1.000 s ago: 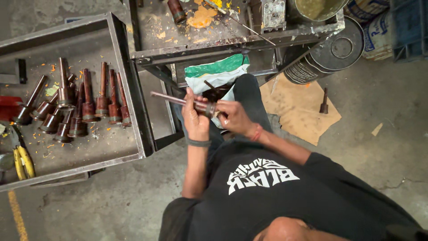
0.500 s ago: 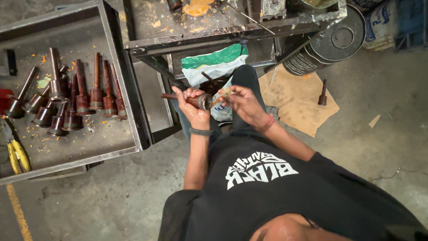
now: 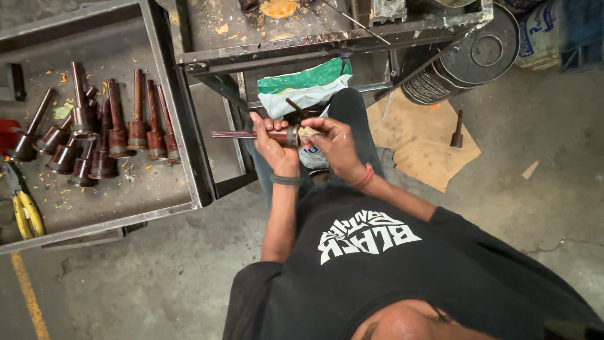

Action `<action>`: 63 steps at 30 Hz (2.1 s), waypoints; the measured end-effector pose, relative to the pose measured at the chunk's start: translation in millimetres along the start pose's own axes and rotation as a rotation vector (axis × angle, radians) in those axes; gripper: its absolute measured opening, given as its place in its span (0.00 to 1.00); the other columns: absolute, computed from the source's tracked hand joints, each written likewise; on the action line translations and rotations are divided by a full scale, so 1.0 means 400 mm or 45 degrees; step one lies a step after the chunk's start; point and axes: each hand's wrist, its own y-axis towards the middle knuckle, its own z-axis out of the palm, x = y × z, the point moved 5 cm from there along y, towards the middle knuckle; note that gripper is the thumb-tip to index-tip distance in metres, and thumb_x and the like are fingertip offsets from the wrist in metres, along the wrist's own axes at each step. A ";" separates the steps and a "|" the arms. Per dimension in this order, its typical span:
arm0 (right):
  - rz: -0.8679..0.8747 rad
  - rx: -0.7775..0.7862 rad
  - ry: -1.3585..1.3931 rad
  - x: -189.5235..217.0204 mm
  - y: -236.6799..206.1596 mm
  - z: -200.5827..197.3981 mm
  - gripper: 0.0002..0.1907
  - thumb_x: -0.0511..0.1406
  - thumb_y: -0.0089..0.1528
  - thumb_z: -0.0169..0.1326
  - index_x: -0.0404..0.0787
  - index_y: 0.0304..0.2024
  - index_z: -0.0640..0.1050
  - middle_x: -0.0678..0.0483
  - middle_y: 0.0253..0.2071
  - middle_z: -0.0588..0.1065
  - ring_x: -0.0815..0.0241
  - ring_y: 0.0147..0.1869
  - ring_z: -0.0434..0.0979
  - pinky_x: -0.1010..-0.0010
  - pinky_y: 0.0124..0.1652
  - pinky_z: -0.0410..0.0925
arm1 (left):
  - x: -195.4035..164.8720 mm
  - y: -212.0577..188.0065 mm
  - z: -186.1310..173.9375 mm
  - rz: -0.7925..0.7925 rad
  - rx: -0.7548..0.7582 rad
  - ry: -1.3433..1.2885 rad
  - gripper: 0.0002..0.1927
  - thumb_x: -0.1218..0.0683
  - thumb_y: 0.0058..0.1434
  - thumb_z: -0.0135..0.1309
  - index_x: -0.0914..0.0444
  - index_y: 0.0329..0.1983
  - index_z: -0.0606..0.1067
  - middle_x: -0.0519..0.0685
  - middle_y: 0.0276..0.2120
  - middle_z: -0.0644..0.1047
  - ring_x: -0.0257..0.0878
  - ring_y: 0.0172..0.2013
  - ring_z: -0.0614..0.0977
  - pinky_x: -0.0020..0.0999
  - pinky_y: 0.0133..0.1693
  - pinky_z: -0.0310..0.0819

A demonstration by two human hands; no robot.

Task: The person repeatedly picks up copper-colored metal parts from a tray, dips a stick into a container of liquid, and applies the liquid to the interior of each part. Treated parts are placed back into the tray. The process is repeated for multiple parts.

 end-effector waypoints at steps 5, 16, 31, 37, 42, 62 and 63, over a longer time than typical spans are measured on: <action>-0.791 0.245 -0.948 0.098 -0.028 0.061 0.11 0.23 0.46 0.46 0.35 0.32 0.71 0.50 0.32 0.67 0.59 0.36 0.67 0.75 0.34 0.62 | -0.027 -0.023 0.035 0.323 0.028 0.297 0.16 0.58 0.51 0.48 0.60 0.14 0.56 0.45 0.12 0.61 0.33 0.15 0.66 0.27 0.21 0.63; -0.726 0.055 -1.130 0.068 0.014 0.072 0.11 0.21 0.42 0.41 0.33 0.26 0.69 0.48 0.26 0.66 0.51 0.32 0.67 0.68 0.31 0.62 | -0.026 -0.037 0.020 0.362 -0.018 0.482 0.17 0.61 0.50 0.49 0.61 0.13 0.55 0.47 0.11 0.64 0.33 0.14 0.67 0.28 0.22 0.67; -0.990 0.279 -1.293 0.043 -0.032 0.084 0.13 0.24 0.40 0.44 0.36 0.28 0.70 0.49 0.28 0.66 0.50 0.32 0.64 0.66 0.32 0.61 | -0.033 -0.028 0.001 0.350 -0.206 0.582 0.19 0.56 0.50 0.49 0.61 0.11 0.55 0.46 0.10 0.62 0.32 0.11 0.66 0.28 0.20 0.68; -1.017 0.113 -1.325 0.032 -0.018 0.072 0.11 0.23 0.43 0.45 0.35 0.28 0.71 0.50 0.27 0.66 0.53 0.31 0.66 0.68 0.30 0.61 | -0.026 -0.026 0.010 0.256 -0.209 0.621 0.19 0.55 0.50 0.49 0.61 0.11 0.55 0.48 0.09 0.64 0.33 0.12 0.66 0.22 0.15 0.56; -0.734 0.253 -1.082 0.039 0.055 0.030 0.09 0.22 0.42 0.44 0.34 0.25 0.69 0.51 0.25 0.68 0.56 0.31 0.70 0.71 0.30 0.63 | -0.015 -0.035 0.015 0.304 -0.116 0.549 0.19 0.57 0.50 0.50 0.60 0.12 0.54 0.45 0.10 0.62 0.32 0.13 0.65 0.24 0.16 0.60; -0.388 0.384 -0.730 -0.001 0.082 -0.042 0.04 0.27 0.51 0.50 0.34 0.29 0.72 0.51 0.33 0.68 0.64 0.36 0.69 0.78 0.36 0.65 | 0.044 -0.008 -0.034 -0.203 0.280 0.302 0.18 0.69 0.42 0.45 0.63 0.33 0.56 0.50 0.31 0.67 0.40 0.35 0.72 0.32 0.37 0.68; -0.274 0.345 -0.590 -0.014 0.093 -0.062 0.03 0.27 0.51 0.49 0.34 0.29 0.72 0.53 0.33 0.69 0.67 0.36 0.70 0.80 0.37 0.66 | 0.050 -0.017 -0.038 -0.212 0.283 0.419 0.20 0.70 0.41 0.43 0.62 0.36 0.55 0.51 0.34 0.67 0.40 0.37 0.72 0.31 0.38 0.67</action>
